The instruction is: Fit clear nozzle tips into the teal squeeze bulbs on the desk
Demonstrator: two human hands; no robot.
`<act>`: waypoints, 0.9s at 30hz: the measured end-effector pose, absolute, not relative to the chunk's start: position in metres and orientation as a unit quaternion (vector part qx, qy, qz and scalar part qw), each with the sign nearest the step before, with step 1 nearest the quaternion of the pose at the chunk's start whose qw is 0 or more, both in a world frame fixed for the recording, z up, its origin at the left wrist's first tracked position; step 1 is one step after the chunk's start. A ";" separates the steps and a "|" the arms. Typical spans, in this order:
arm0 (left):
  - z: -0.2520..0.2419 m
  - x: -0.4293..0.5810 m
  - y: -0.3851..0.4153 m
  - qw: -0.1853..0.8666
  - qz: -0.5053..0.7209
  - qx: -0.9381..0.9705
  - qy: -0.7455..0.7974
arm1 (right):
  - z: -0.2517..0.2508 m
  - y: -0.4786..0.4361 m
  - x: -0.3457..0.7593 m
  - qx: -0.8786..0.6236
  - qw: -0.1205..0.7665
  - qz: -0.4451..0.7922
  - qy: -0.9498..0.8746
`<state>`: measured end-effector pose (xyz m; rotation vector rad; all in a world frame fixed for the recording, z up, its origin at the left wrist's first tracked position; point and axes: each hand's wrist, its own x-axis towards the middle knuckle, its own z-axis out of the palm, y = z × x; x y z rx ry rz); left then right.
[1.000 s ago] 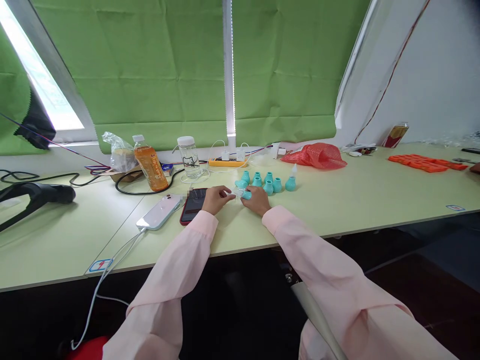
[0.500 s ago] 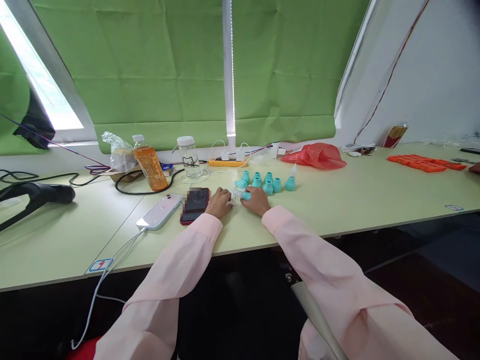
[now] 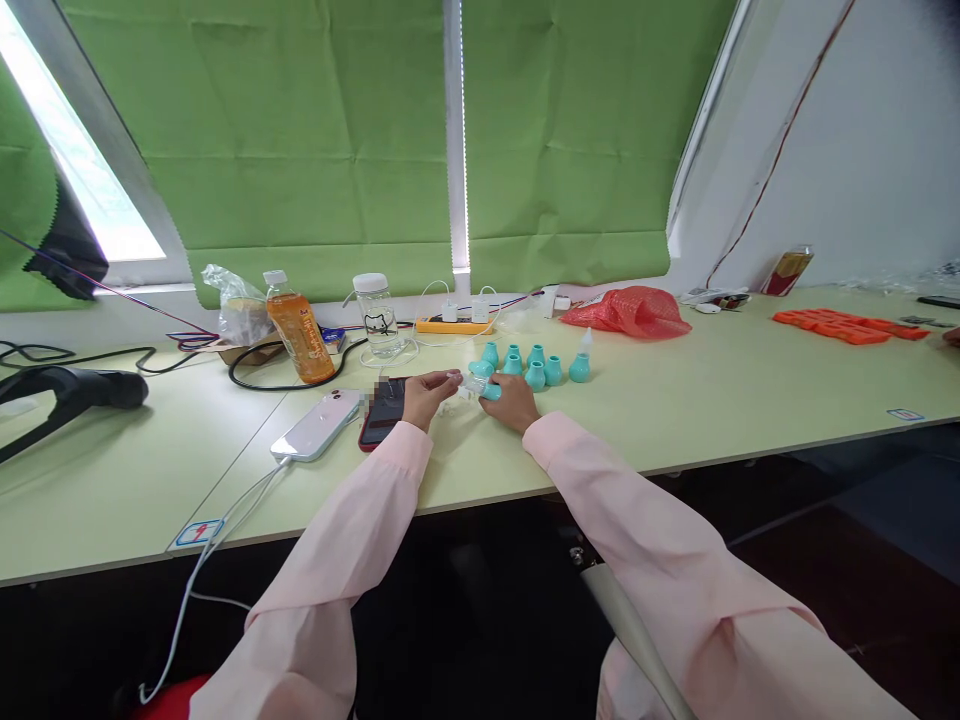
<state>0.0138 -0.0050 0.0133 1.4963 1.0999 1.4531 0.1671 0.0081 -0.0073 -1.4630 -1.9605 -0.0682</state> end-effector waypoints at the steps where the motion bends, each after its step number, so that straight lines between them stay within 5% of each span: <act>1: 0.014 0.014 -0.006 0.405 0.573 0.574 0.422 | -0.008 0.008 0.167 -0.559 0.341 -0.027 -0.755; 10: 0.015 0.011 -0.006 0.510 0.570 0.513 0.390 | -0.009 0.008 0.167 -0.536 0.344 -0.036 -0.770; 27: 0.015 0.016 -0.007 0.462 0.579 0.517 0.429 | -0.007 -0.004 0.163 -0.462 0.301 -0.056 -0.833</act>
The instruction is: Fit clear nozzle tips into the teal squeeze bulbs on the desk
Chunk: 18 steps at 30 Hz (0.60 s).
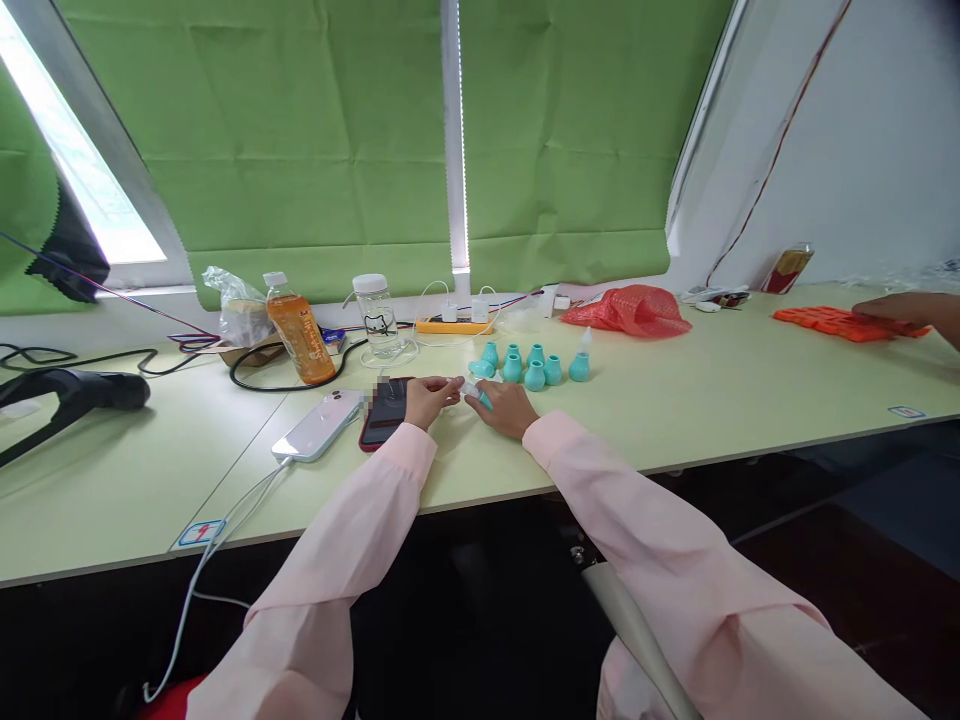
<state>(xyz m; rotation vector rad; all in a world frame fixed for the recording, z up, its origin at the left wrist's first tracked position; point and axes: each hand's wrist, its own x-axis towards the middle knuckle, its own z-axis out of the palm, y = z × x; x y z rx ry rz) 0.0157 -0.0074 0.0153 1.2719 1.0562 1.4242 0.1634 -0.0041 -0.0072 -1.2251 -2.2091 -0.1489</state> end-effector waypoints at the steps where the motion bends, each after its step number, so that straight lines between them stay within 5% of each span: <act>1: 0.015 0.015 -0.007 0.467 0.575 0.520 0.426 | -0.007 -0.005 0.163 -0.461 0.301 -0.051 -0.833; 18: 0.018 0.006 -0.005 0.482 0.530 0.582 0.385 | 0.000 -0.005 0.164 -0.361 0.369 0.287 -0.807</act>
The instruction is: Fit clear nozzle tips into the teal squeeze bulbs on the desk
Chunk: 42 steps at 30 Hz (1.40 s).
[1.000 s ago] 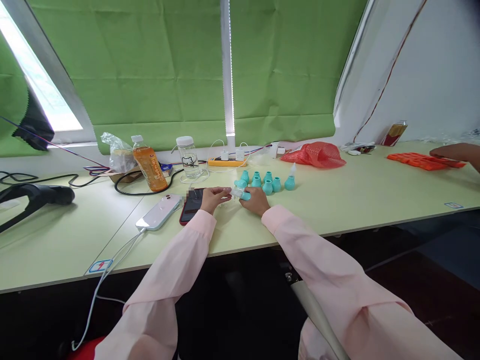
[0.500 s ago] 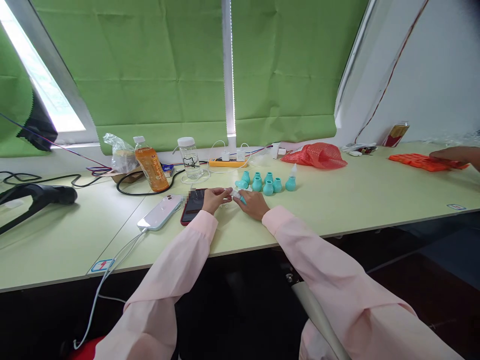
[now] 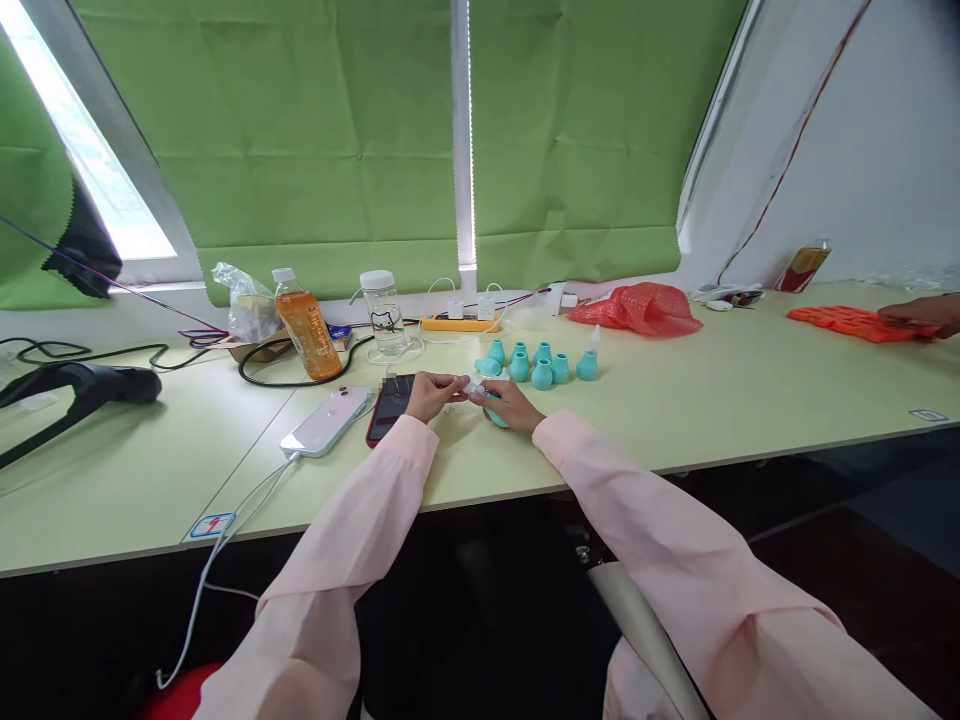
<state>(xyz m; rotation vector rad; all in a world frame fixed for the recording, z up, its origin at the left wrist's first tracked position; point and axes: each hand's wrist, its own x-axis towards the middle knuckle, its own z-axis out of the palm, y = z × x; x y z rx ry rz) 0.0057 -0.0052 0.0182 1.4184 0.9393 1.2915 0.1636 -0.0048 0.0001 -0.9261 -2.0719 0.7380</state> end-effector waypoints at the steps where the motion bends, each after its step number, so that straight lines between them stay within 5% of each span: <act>1: 0.019 0.006 -0.005 0.484 0.527 0.584 0.383 | 0.001 -0.005 0.164 -0.355 0.368 0.313 -0.800; 11: 0.022 0.006 -0.010 0.481 0.521 0.605 0.360 | 0.006 -0.008 0.164 -0.323 0.346 0.478 -0.740; 23: 0.016 0.021 -0.007 0.371 0.593 0.609 0.374 | 0.011 -0.009 0.155 -0.312 0.413 0.463 -0.719; 34: 0.006 0.014 -0.004 0.185 0.529 0.673 0.482 | 0.030 0.016 0.222 -0.447 0.643 0.174 -0.598; 38: 0.005 0.016 -0.005 0.101 0.451 0.739 0.491 | 0.028 0.023 0.265 -0.563 0.603 -0.061 -0.562; 42: -0.001 0.025 -0.007 0.050 0.369 0.799 0.471 | 0.020 0.023 0.289 -0.669 0.520 -0.129 -0.515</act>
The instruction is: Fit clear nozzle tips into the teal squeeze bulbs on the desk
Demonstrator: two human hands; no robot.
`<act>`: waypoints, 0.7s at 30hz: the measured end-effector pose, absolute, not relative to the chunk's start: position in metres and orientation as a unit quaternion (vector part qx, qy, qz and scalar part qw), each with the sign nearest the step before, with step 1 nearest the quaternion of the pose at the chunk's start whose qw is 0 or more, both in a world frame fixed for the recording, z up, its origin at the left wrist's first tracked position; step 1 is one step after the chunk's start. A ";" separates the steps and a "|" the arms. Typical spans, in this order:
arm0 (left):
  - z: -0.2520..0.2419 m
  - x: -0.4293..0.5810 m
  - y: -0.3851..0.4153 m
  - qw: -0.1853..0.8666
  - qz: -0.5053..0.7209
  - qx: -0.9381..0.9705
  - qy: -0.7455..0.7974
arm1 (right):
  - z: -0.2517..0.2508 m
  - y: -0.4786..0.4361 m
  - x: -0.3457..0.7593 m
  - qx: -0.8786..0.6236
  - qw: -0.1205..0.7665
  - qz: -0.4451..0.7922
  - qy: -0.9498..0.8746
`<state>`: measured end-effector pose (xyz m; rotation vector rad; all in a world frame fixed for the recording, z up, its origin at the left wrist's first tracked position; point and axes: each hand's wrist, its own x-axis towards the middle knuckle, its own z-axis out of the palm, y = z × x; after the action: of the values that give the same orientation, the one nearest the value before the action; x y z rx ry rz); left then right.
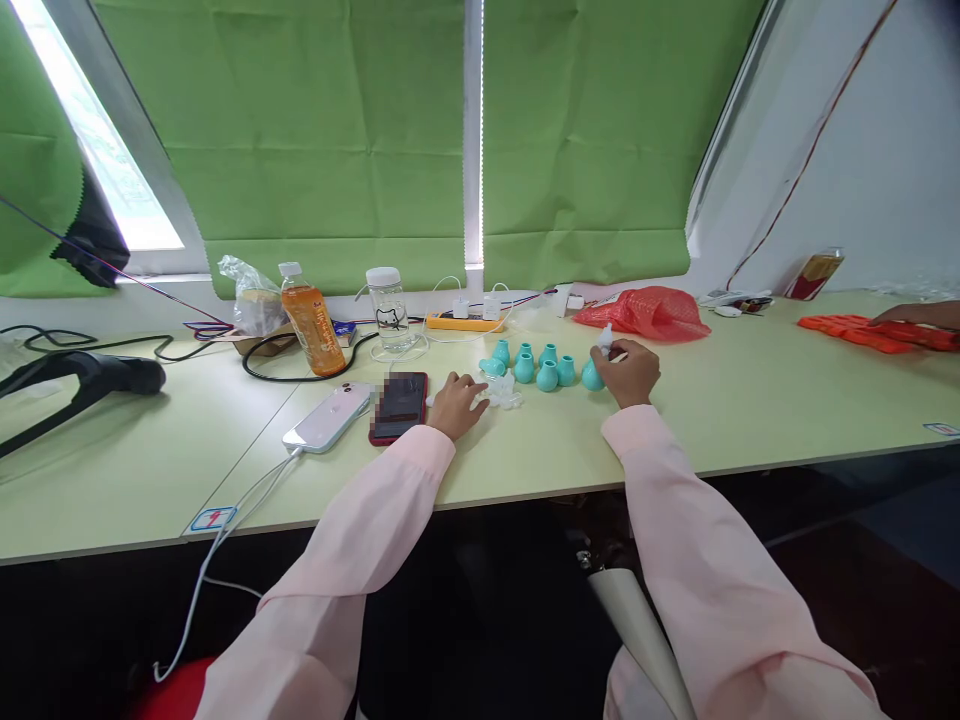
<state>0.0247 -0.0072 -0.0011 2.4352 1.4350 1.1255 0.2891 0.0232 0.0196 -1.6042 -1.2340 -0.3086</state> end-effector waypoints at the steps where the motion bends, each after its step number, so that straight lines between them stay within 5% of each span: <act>1: -0.002 0.027 -0.007 0.040 0.352 0.811 0.466 | 0.018 0.023 0.291 -0.691 0.500 -0.132 -0.504; 7: 0.006 0.020 -0.004 -0.022 0.296 0.830 0.473 | 0.014 0.024 0.291 -0.763 0.427 -0.094 -0.477; 21: 0.016 -0.003 -0.007 -0.048 0.164 0.829 0.533 | 0.012 0.027 0.297 -0.761 0.440 -0.099 -0.465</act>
<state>-0.0033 -0.0069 0.0156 2.6868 1.7268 0.5313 0.2975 0.0268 0.0117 -1.8909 -1.1557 -0.2466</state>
